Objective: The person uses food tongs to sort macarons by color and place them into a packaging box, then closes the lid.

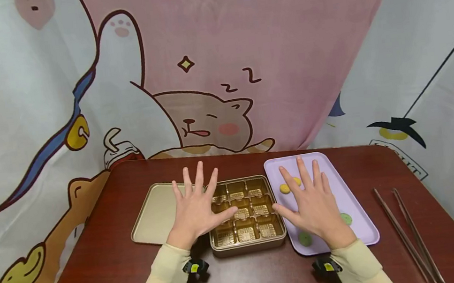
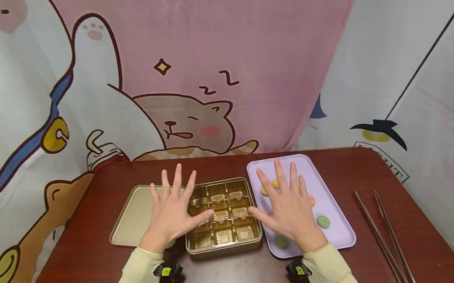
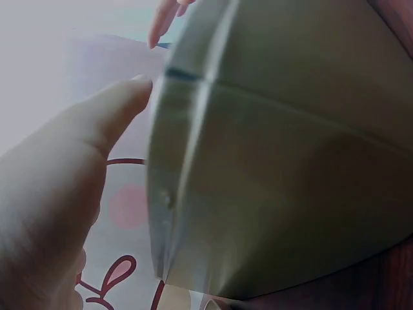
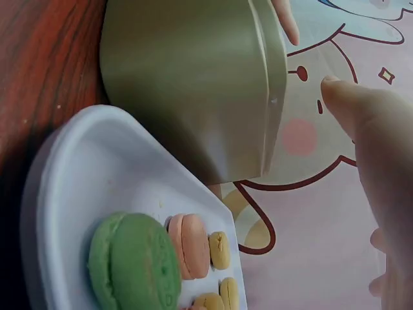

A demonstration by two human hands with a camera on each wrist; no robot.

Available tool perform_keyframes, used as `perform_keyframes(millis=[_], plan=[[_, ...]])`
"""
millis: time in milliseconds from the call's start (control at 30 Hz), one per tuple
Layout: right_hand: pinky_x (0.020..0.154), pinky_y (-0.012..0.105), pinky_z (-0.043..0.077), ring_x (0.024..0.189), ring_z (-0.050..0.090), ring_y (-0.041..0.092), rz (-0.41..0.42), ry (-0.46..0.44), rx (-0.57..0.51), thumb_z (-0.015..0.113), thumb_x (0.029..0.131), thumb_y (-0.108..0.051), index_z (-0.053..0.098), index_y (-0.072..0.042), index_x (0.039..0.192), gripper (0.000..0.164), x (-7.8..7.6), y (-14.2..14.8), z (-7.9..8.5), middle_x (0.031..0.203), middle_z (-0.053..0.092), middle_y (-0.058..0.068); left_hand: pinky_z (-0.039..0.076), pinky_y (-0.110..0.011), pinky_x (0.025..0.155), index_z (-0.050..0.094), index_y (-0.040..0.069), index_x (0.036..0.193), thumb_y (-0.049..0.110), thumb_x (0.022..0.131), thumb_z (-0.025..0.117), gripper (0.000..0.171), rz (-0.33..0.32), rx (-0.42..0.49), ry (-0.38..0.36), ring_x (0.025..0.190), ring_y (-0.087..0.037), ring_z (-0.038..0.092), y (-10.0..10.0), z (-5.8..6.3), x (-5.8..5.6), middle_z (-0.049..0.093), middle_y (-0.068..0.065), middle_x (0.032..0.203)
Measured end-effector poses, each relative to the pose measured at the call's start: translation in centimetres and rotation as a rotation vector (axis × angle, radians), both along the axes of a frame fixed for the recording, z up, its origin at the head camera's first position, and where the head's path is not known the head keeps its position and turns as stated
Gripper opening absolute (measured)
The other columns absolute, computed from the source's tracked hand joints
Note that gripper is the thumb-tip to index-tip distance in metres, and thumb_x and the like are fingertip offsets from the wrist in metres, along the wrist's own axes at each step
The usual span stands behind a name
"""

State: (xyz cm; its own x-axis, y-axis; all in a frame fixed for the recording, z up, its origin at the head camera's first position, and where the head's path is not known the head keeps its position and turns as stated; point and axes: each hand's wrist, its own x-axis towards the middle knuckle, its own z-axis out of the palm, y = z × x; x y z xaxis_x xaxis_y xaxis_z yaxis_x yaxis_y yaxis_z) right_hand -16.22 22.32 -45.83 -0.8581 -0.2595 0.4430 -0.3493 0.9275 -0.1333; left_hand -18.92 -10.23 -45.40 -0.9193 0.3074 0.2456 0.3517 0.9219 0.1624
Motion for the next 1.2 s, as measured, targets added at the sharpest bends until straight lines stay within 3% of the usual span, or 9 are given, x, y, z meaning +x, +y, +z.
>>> perform_keyframes(millis=[233, 367, 533, 667, 833, 967, 1200], plan=[[0.103, 0.079, 0.041, 0.145, 0.03, 0.062, 0.053, -0.001, -0.089, 0.076, 0.086, -0.059, 0.04, -0.024, 0.163, 0.092, 0.8, 1.3, -0.4, 0.169, 0.025, 0.028, 0.011, -0.077, 0.122, 0.012, 0.029, 0.17, 0.092, 0.083, 0.047, 0.113, -0.029, 0.096, -0.078, 0.159, -0.048, -0.002, -0.7, 0.3, 0.5, -0.003, -0.014, 0.176], [0.093, 0.08, 0.046, 0.141, 0.036, 0.057, 0.029, -0.013, -0.09, 0.078, 0.085, -0.057, 0.041, -0.024, 0.162, 0.092, 1.6, 2.6, -0.5, 0.167, 0.027, 0.027, 0.026, -0.07, 0.122, 0.023, 0.023, 0.169, 0.084, 0.085, 0.057, 0.109, -0.047, 0.172, -0.117, 0.156, -0.048, 0.022, -1.6, 0.9, 1.0, 0.012, -0.019, 0.174], [0.092, 0.079, 0.044, 0.136, 0.04, 0.058, -0.001, 0.005, -0.069, 0.08, 0.084, -0.053, 0.043, -0.022, 0.161, 0.091, 2.6, 4.8, -0.3, 0.165, 0.03, 0.028, 0.048, -0.064, 0.11, 0.032, 0.022, 0.166, 0.069, 0.086, 0.071, 0.102, -0.088, 0.251, -0.128, 0.143, -0.047, 0.047, -2.9, 1.5, 1.7, 0.032, -0.023, 0.167], [0.089, 0.078, 0.044, 0.134, 0.04, 0.058, -0.042, 0.003, -0.058, 0.082, 0.083, -0.05, 0.041, -0.022, 0.162, 0.093, 3.4, 6.7, 0.0, 0.163, 0.031, 0.028, 0.049, -0.061, 0.11, 0.036, 0.019, 0.164, 0.058, 0.086, 0.076, 0.096, -0.153, 0.312, -0.136, 0.138, -0.042, 0.054, -3.9, 1.0, 2.1, 0.046, -0.02, 0.16], [0.09, 0.083, 0.04, 0.133, 0.038, 0.06, -0.13, -0.069, -0.031, 0.078, 0.086, -0.056, 0.036, -0.021, 0.164, 0.095, 4.5, 8.9, -0.1, 0.163, 0.03, 0.03, 0.059, -0.049, 0.097, 0.041, 0.013, 0.161, 0.042, 0.087, 0.081, 0.088, -0.224, 0.467, -0.23, 0.111, -0.033, 0.071, -4.7, 0.0, 2.3, 0.051, -0.018, 0.155], [0.09, 0.084, 0.038, 0.131, 0.036, 0.063, -0.188, -0.127, -0.024, 0.076, 0.087, -0.061, 0.036, -0.018, 0.164, 0.096, 5.4, 10.8, -0.5, 0.16, 0.031, 0.033, 0.065, -0.038, 0.082, 0.044, 0.01, 0.159, 0.029, 0.087, 0.083, 0.084, -0.273, 0.568, -0.307, 0.099, -0.028, 0.074, -4.8, -0.8, 2.0, 0.052, -0.019, 0.153], [0.09, 0.087, 0.036, 0.124, 0.034, 0.07, -0.297, -0.213, 0.025, 0.072, 0.089, -0.064, 0.037, -0.011, 0.161, 0.096, 6.8, 14.3, -1.3, 0.155, 0.032, 0.039, 0.065, -0.036, 0.082, 0.051, 0.008, 0.151, 0.008, 0.083, 0.08, 0.074, -0.284, 0.646, -0.361, 0.097, -0.028, 0.071, -4.6, -1.7, 1.9, 0.056, -0.015, 0.146]])
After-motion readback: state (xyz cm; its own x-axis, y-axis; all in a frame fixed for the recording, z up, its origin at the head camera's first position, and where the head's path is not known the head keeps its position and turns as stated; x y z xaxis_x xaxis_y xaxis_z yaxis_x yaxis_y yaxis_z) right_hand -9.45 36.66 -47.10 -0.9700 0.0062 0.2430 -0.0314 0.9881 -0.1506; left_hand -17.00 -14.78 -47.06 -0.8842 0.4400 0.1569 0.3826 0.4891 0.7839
